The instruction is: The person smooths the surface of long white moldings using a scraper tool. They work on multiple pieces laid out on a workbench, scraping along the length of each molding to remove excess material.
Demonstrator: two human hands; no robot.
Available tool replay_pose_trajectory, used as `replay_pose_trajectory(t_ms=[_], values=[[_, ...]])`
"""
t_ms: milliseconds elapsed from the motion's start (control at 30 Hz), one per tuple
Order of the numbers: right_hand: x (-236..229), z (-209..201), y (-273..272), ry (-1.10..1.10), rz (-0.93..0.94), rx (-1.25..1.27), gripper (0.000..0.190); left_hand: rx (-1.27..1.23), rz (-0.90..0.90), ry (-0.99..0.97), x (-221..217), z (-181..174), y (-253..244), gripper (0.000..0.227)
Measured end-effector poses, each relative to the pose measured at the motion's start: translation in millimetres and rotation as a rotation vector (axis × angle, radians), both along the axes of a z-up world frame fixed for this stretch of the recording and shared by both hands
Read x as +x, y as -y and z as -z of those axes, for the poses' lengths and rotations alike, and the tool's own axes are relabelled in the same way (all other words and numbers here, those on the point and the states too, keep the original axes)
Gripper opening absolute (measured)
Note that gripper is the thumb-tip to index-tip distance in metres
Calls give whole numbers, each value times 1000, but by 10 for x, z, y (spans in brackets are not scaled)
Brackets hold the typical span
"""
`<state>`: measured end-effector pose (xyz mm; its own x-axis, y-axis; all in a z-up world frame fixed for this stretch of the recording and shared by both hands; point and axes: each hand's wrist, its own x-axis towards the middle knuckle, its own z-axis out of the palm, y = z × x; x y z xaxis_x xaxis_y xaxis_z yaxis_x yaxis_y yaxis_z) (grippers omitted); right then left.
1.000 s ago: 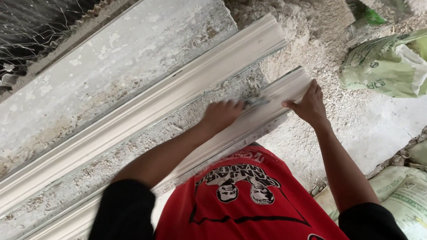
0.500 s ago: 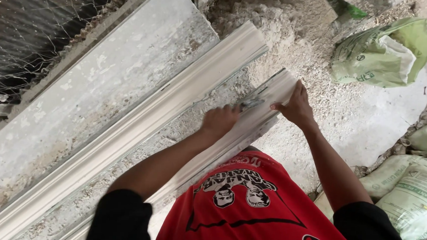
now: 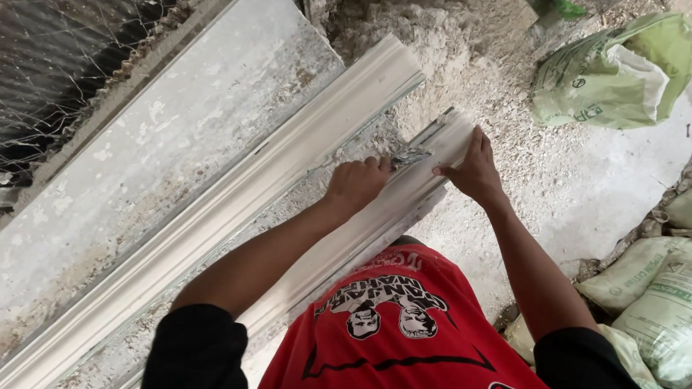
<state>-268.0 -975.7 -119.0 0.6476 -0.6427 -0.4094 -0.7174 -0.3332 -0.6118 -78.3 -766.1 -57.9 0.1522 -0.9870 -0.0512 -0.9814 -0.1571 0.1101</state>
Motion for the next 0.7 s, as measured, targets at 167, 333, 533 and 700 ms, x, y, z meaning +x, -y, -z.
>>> replay_pose_trajectory(t_ms=[167,333,533,700], values=[[29,-80,-16,-92,-11,15,145,-47,-81,-51,-226,431,927,16],[-71,24,-3,-73,-31,-93,142,-166,-72,65,-324,425,1185,22],[47,-117,6,-72,-12,-28,143,-1,-48,95,-245,419,915,15],[24,-31,16,-137,-71,-60,144,189,-194,-148,-336,528,1427,29]])
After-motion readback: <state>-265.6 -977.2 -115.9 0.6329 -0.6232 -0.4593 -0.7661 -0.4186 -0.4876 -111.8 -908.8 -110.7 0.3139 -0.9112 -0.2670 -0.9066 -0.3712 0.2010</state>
